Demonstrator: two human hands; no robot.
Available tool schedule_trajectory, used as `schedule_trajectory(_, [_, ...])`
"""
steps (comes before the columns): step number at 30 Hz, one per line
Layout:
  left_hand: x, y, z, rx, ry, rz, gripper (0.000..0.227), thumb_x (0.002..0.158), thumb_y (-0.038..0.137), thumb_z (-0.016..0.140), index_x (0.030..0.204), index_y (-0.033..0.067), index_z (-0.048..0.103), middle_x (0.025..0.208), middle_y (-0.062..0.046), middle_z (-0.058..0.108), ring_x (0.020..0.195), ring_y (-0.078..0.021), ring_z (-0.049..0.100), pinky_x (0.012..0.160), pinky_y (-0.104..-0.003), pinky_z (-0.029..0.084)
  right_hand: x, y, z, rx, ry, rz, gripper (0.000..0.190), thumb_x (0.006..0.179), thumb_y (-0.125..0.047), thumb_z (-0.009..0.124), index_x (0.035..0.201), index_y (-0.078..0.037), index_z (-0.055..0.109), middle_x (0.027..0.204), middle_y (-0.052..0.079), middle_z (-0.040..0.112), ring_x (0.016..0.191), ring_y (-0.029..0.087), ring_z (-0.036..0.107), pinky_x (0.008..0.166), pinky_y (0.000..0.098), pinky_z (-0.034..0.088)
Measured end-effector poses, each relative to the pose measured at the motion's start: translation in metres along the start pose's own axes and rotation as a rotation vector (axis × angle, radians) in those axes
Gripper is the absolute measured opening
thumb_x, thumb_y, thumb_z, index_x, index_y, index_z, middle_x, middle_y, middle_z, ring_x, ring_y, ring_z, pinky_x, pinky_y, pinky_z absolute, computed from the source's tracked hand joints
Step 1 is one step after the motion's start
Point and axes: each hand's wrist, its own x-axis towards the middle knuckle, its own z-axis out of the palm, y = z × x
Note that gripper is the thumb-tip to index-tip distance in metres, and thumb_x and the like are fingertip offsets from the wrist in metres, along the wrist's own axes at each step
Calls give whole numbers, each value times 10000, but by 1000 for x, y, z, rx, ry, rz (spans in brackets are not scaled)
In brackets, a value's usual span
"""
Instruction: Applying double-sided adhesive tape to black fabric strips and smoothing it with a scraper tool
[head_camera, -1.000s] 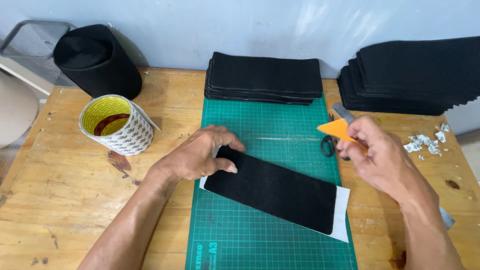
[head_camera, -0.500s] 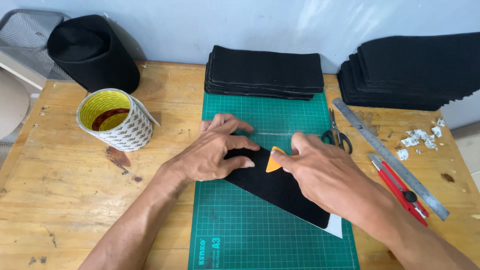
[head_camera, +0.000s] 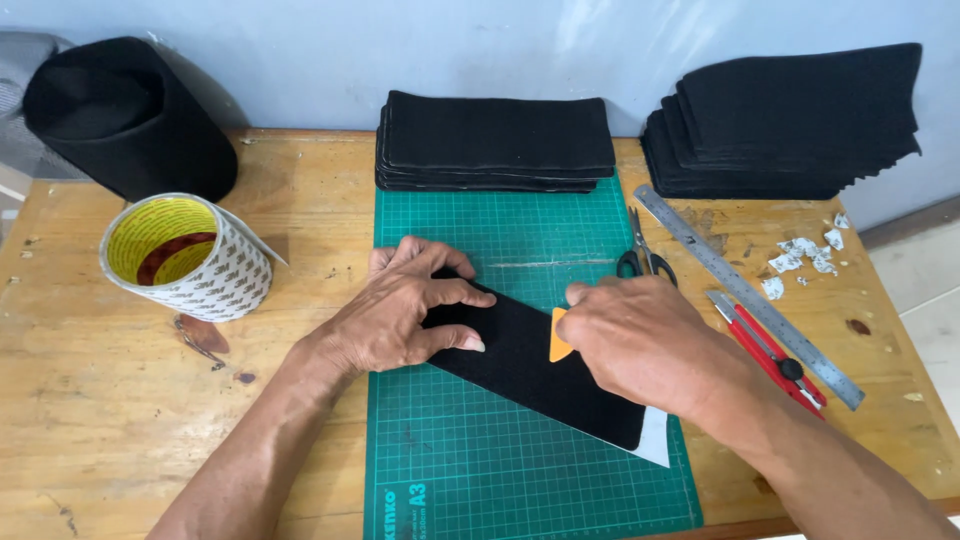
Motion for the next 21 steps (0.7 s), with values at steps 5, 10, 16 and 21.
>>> schedule_trajectory(5, [2, -1, 2, 4, -3, -22, 409, 794, 536, 820, 1145, 333, 774, 1268, 15, 589, 1270, -244, 453, 1096, -441, 231, -32, 0, -35, 45, -216, 135, 307, 973, -12, 503, 998, -150, 776, 823, -15, 646, 673, 123, 626, 649, 303, 549])
schedule_trajectory(10, [6, 1, -2, 15, -49, 57, 443, 837, 501, 772, 1234, 304, 774, 1230, 13, 570, 1132, -254, 439, 890, -473, 269, -53, 23, -6, -36, -361, 215, 431, 931, 85, 467, 1097, -252, 678, 894, -28, 563, 872, 234, 640, 690, 454, 519])
schedule_trajectory(16, [7, 1, -1, 48, -34, 62, 422, 833, 521, 761, 1211, 334, 785, 1223, 38, 584, 1123, -243, 448, 896, -471, 269, -83, 39, 18, -21, -305, 280, 539, 891, -18, 582, 1264, -402, 644, 992, -84, 613, 929, 197, 670, 650, 453, 515])
schedule_trajectory(21, [6, -1, 1, 10, -33, 62, 438, 826, 530, 758, 1215, 331, 787, 1216, 37, 587, 1154, -217, 458, 929, -462, 251, -111, 39, 20, -49, -404, 521, 484, 889, -43, 506, 1117, -450, 635, 1148, -180, 627, 1112, 117, 658, 818, 386, 581])
